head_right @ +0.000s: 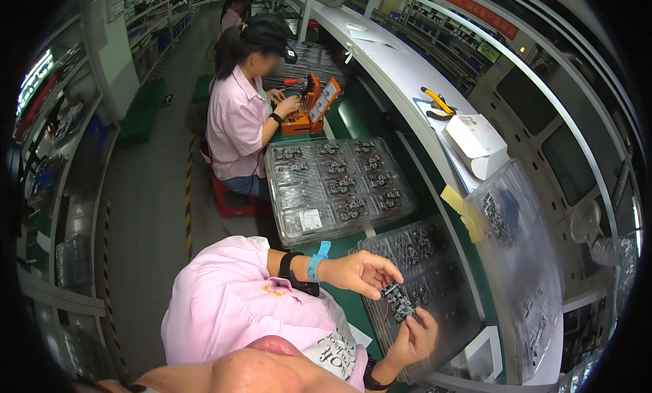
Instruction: Inspecting and handling printed circuit boards at an assembly station.
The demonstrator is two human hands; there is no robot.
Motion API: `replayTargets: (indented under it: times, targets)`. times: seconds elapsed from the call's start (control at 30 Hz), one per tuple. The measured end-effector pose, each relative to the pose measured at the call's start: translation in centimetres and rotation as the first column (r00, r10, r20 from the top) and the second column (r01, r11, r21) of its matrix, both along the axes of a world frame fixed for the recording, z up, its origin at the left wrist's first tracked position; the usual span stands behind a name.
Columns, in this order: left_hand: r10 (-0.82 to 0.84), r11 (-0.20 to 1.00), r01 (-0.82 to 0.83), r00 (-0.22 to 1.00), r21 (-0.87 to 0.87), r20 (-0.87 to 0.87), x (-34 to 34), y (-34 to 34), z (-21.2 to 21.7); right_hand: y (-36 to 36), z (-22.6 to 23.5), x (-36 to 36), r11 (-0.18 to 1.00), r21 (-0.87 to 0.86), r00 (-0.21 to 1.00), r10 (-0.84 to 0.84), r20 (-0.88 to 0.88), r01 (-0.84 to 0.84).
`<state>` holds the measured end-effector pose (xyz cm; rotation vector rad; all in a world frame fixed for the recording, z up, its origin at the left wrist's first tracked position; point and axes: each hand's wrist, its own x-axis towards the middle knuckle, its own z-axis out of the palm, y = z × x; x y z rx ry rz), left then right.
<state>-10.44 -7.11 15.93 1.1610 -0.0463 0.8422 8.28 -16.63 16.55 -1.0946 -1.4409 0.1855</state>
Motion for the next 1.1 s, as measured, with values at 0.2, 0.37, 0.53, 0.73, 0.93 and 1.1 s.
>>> replayTargets:
  times: [0.2, 0.37, 0.53, 0.73, 0.93, 1.1]
  targets:
    - [0.004, 1.0, -0.004, 1.0, 0.003, 0.01, -0.2, -0.4, -0.3, -0.1, -0.5, 0.0, 1.0, -0.004, 1.0, 0.014, -0.009, -0.014]
    - [-0.027, 0.999, 0.027, 1.0, -0.016, -0.014, -0.4, -0.6, -0.5, -0.9, -0.5, -0.5, 0.999, -0.029, 0.999, -0.04, 0.0, 0.04]
    - [0.018, 0.999, -0.02, 0.999, -0.048, -0.037, -0.6, -0.4, 0.8, -0.3, 1.0, -1.2, 0.999, 0.038, 0.997, -0.001, 0.072, -0.002]
    - [0.109, 0.994, -0.108, 0.992, 0.02, -0.07, -0.4, 0.1, 0.8, 0.0, 1.8, -1.0, 0.999, -0.037, 1.0, 0.002, 0.024, -0.001]
    - [0.032, 0.997, -0.031, 0.999, 0.077, -0.007, 1.1, -0.1, 0.1, -1.5, 0.9, 0.4, 0.999, 0.031, 0.999, -0.041, 0.022, 0.041]
    - [0.033, 0.991, -0.034, 0.999, 0.129, 0.012, 1.0, -0.8, 0.0, -2.3, 0.9, 0.5, 0.999, 0.044, 0.999, -0.012, 0.031, 0.011]
